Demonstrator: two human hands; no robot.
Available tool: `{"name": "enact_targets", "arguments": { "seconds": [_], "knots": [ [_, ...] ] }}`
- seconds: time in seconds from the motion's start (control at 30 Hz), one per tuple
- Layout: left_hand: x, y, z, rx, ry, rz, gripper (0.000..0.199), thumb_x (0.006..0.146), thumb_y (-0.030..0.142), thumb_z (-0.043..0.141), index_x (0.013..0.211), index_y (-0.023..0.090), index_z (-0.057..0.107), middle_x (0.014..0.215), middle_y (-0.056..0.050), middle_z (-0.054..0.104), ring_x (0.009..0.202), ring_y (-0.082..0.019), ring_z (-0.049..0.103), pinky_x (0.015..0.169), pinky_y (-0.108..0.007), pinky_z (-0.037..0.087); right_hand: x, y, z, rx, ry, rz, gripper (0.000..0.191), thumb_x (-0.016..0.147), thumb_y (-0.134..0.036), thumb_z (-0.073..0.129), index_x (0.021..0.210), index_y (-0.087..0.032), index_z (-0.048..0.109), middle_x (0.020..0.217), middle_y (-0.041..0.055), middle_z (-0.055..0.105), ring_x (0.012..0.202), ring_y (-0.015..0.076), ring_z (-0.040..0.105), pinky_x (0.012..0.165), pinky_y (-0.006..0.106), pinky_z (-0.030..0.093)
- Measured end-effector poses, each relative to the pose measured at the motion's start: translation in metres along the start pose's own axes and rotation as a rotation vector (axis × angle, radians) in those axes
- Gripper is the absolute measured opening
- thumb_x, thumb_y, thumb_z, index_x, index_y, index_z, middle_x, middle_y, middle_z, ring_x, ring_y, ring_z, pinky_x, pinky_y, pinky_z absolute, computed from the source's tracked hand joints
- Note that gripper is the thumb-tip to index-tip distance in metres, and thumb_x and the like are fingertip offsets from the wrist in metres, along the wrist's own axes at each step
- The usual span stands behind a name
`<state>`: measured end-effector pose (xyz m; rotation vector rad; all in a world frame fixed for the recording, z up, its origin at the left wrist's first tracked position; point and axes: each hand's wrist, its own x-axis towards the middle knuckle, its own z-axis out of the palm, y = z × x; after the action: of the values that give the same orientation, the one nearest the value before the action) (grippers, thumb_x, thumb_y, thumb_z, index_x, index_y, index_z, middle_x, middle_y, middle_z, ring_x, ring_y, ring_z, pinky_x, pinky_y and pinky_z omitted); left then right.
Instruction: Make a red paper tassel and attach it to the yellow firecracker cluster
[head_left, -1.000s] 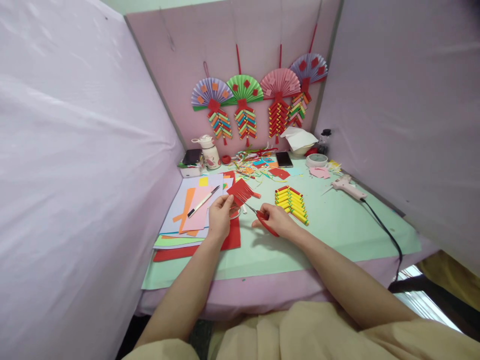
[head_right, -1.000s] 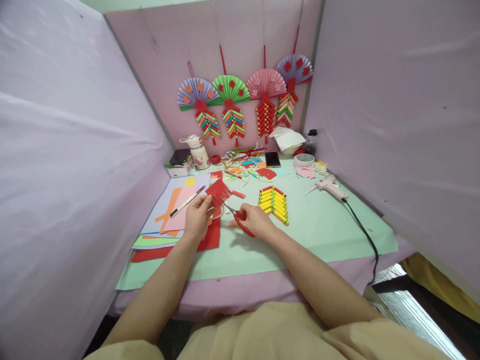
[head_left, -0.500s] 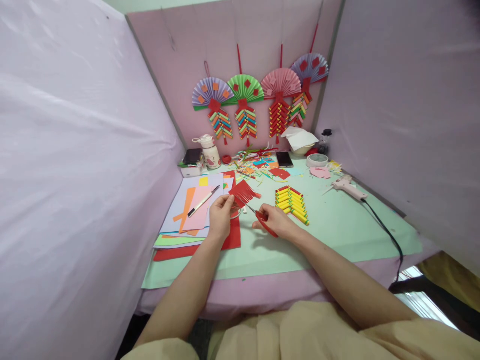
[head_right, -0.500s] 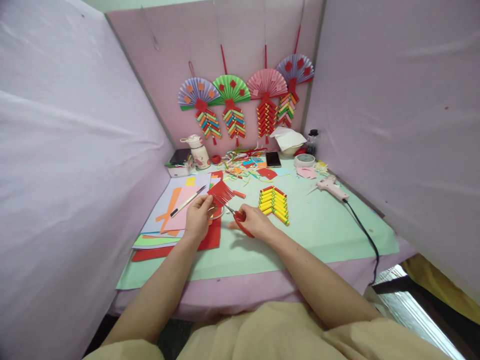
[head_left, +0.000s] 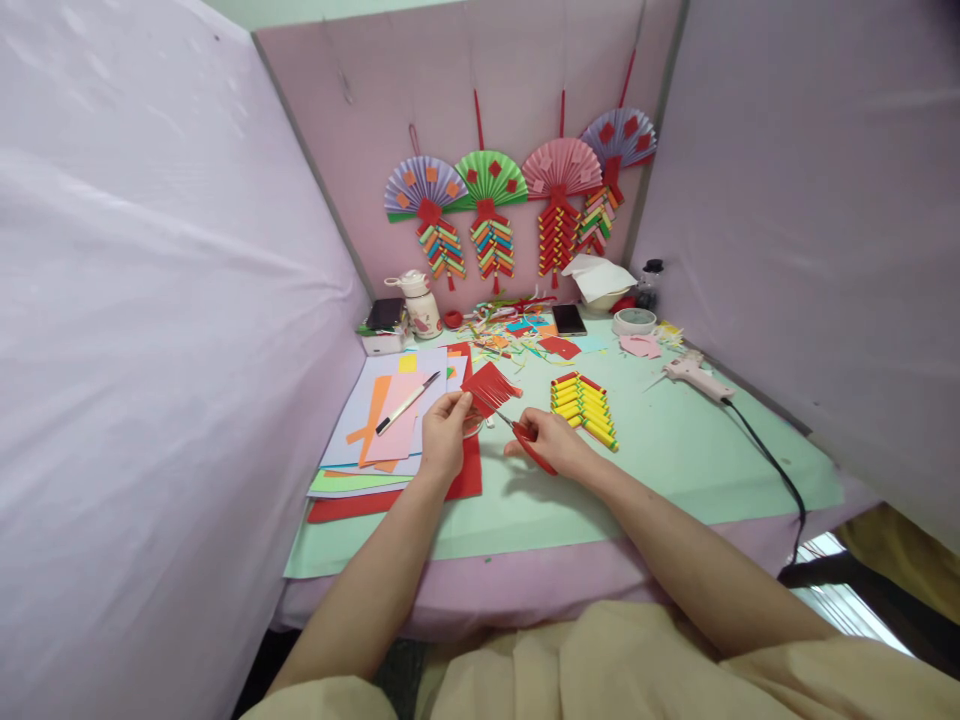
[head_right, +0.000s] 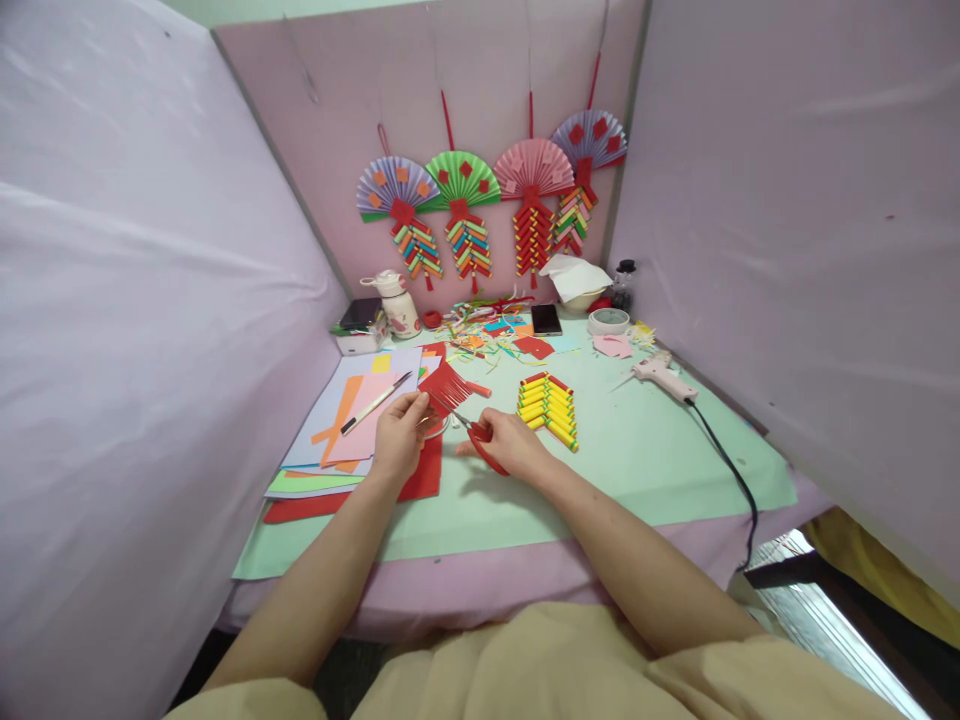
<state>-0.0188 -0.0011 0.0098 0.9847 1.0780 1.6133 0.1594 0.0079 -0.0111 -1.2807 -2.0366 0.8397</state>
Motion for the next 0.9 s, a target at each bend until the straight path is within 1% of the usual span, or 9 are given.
{"name": "enact_targets", "arguments": {
  "seconds": [0.3,0.53,0.73,0.9],
  "knots": [
    [0.0001,0.0002,-0.0003,-0.009,-0.007,-0.004,0.03,0.066,0.042,0.076,0.075,0.017,0.063,0.074,-0.001,0.066,0.067,-0.013,0.062,0.067,-0.028,0.052,-0.0006,-0.0019,-0.0005,-0.011,0.02,0.002,0.04,0.068,-0.055,0.064,0.065,-0.022,0.043,0.057,-0.0052,0.049,0.055,0.011,0.039,0.051,0.023,0.027],
    [-0.0027,0.0044,0.0028,0.002,0.026,-0.051,0.033,0.064,0.043,0.077,0.077,0.016,0.062,0.072,0.0,0.063,0.065,-0.011,0.059,0.064,-0.024,0.05,-0.0006,-0.0031,-0.0002,-0.013,0.034,0.014,0.037,0.068,-0.052,0.065,0.065,-0.022,0.043,0.058,-0.0052,0.049,0.055,0.0109,0.041,0.051,0.022,0.027],
    [-0.0006,0.001,0.0006,0.005,0.001,-0.018,0.031,0.066,0.041,0.075,0.077,0.016,0.062,0.075,0.0,0.063,0.068,-0.011,0.06,0.065,-0.023,0.05,0.0007,-0.0012,0.0009,-0.003,0.027,0.018,0.037,0.068,-0.05,0.065,0.064,-0.022,0.042,0.057,-0.0054,0.047,0.055,0.011,0.041,0.051,0.022,0.027],
    [0.0001,-0.002,0.0005,-0.008,0.021,0.006,0.029,0.068,0.04,0.074,0.077,0.016,0.062,0.074,0.0,0.063,0.068,-0.012,0.06,0.065,-0.025,0.05,-0.0005,-0.0044,-0.0006,0.005,-0.009,0.048,0.035,0.066,-0.047,0.067,0.066,-0.022,0.043,0.058,-0.0061,0.048,0.056,0.0106,0.041,0.052,0.022,0.028]
  ]
}}
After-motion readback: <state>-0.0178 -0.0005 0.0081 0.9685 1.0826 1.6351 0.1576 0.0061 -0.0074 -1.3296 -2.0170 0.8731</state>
